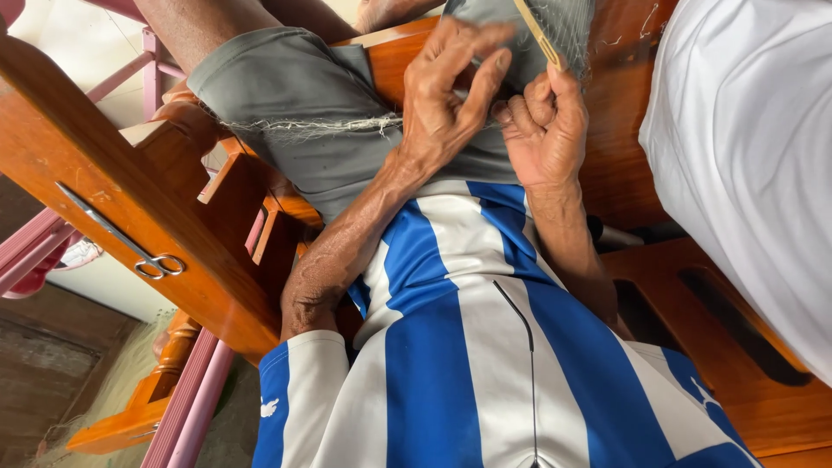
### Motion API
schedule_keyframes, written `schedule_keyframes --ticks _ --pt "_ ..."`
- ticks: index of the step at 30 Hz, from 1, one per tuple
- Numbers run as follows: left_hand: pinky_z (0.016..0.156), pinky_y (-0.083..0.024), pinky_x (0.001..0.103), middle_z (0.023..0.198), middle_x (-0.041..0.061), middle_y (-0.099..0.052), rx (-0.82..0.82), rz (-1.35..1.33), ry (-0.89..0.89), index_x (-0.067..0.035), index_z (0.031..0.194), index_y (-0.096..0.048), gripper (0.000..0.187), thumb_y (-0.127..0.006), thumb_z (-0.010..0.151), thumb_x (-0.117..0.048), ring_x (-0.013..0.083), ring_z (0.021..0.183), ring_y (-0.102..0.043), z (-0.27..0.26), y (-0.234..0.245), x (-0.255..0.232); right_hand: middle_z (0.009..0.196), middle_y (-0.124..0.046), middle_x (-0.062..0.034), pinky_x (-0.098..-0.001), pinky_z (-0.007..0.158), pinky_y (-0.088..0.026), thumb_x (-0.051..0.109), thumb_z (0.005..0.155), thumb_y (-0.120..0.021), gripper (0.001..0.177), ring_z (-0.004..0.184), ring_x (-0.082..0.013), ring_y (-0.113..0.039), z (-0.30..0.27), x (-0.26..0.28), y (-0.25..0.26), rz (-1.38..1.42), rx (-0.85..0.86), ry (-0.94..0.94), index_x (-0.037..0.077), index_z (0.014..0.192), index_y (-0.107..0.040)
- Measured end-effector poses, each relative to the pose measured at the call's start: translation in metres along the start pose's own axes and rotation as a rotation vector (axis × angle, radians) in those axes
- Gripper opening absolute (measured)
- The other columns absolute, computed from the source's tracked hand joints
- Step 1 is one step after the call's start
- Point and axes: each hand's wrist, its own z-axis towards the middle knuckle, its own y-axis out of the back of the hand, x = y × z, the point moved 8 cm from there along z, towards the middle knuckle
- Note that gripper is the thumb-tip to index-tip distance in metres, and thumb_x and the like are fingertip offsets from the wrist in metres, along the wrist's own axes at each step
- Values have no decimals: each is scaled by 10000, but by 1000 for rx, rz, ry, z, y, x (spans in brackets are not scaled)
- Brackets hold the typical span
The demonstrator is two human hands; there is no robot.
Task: Repairing a fine-mesh fishing net using a wooden shuttle and knotting techniques.
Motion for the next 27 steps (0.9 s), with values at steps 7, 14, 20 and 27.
schedule_keyframes --ticks 7,14,20,27 --pt "648 -503 375 1228 79 -554 186 486 -375 -116 1311 -706 268 -740 1080 15 225 843 -550 16 -23 -5 538 -216 77 -279 594 -378 325 1049 -592 443 467 -93 -195 3 -1 -13 -19 72 1 205 657 -422" --pt "741 -580 382 1198 111 -636 280 427 -527 -25 1237 -684 108 -604 1164 -32 258 899 -609 11 -5 -76 565 -256 106 -233 463 -227 455 1052 -596 510 469 -41 -224 -6 5 -11 24 45 121 239 656 -357" --pt "897 -716 446 1214 195 -708 276 330 -619 28 1185 -780 127 -731 1082 -28 355 1154 -686 -25 -2 -97 572 -521 14 -315 606 -642 453 905 -708 376 506 -155 -615 -16 -4 7 156 -440 6 117 812 -566" --pt "1253 -386 627 1389 261 -667 439 240 -348 23 1061 -793 61 -771 1085 -28 382 1427 -538 -53 2 -110 578 -249 79 -317 677 -550 499 993 -606 420 479 -84 -311 -12 0 15 32 -250 135 82 1031 -571"
